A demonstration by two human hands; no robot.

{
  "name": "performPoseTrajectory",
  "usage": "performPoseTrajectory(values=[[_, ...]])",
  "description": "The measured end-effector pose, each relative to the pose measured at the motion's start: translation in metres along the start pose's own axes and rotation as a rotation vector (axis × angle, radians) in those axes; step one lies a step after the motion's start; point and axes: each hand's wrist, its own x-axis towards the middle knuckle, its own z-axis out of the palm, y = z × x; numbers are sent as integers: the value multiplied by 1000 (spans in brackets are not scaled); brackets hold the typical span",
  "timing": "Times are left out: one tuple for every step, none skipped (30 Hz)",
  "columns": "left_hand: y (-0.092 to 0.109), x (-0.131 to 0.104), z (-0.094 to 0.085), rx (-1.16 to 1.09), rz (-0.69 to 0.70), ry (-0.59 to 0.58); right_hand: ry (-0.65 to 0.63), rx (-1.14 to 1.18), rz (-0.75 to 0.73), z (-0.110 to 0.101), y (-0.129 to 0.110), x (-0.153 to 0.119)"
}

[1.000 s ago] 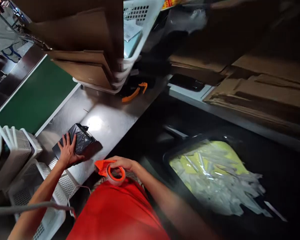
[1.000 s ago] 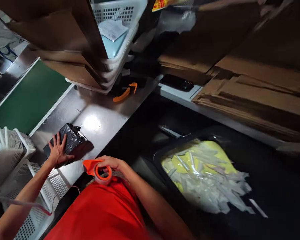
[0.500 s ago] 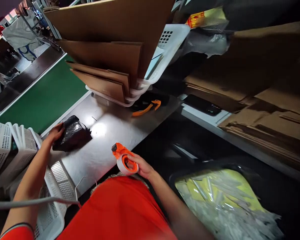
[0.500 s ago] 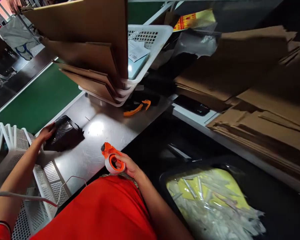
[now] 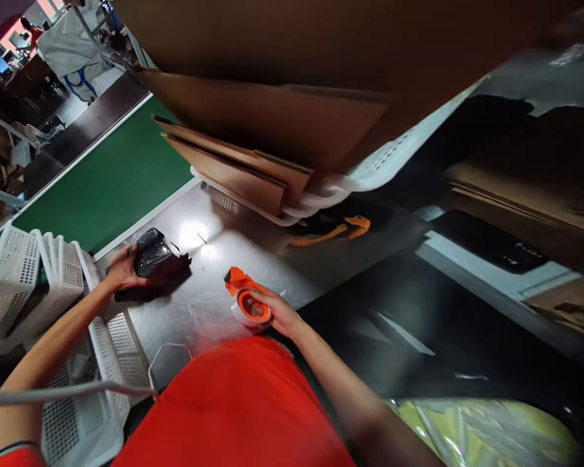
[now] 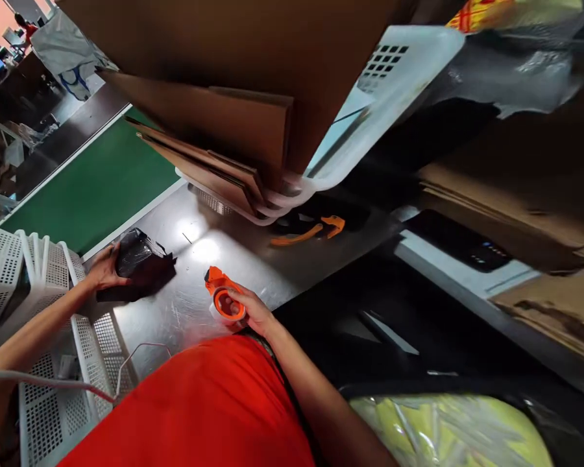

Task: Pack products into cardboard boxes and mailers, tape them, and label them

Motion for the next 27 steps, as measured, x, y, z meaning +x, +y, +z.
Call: performPoseTrajectory(values=[[-1,-4,-1,-130,-42,5,-12,-8,-4,4,-2,4],[-3,-11,0,-298,-95,4,-19,-9,-11,7,-3,8],[-4,-20,6,-496,-157,1,-22,-5,-19,8,-3,11],[-5,-33,15,-709,-233,-3,-20,1,-25,9,-1,12],[-6,-49,29,-916,-322,-4,-10,7,-30,8,1,13],[-5,-66,48,-1096,-423,4,7,11,-31,7,4,13],[-4,-84,68,-1229,-524,24,30,12,-29,4,8,11],[-1,-102,91,-1301,-610,49,59,10,-30,2,13,9],[3,-118,113,-1312,-672,88,89,4,-32,-1,17,6],[8,-132,133,-1263,-703,154,118,-3,-36,-4,22,2],[15,-143,150,-1161,-699,247,145,-15,-41,-7,26,-3],[21,-151,163,-1020,-663,353,167,-33,-47,-9,30,-8],[28,-156,172,-859,-598,452,189,-53,-54,-11,34,-13],[34,-159,176,-696,-508,517,211,-78,-57,-12,36,-18],[40,-159,177,-546,-399,534,231,-107,-58,-12,38,-23],[46,-158,176,-419,-282,506,250,-134,-61,-11,39,-28],[51,-157,173,-316,-175,450,264,-161,-63,-8,40,-32],[56,-156,170,-235,-96,389,272,-184,-69,-5,41,-36],[61,-155,167,-170,-46,337,277,-200,-76,-1,42,-39],[66,-156,165,-119,-19,301,280,-211,-86,3,44,-43],[71,-157,164,-83,-6,278,284,-216,-98,7,45,-47],[74,-159,162,-57,6,259,293,-221,-111,11,48,-51],[77,-159,161,-41,24,240,304,-226,-123,15,50,-56],[77,-158,159,-31,49,222,314,-232,-134,17,53,-60],[76,-155,156,-26,81,208,320,-239,-143,19,57,-65],[73,-150,152,-27,121,199,322,-244,-149,21,60,-70],[69,-142,147,-32,169,202,322,-246,-150,21,64,-75]])
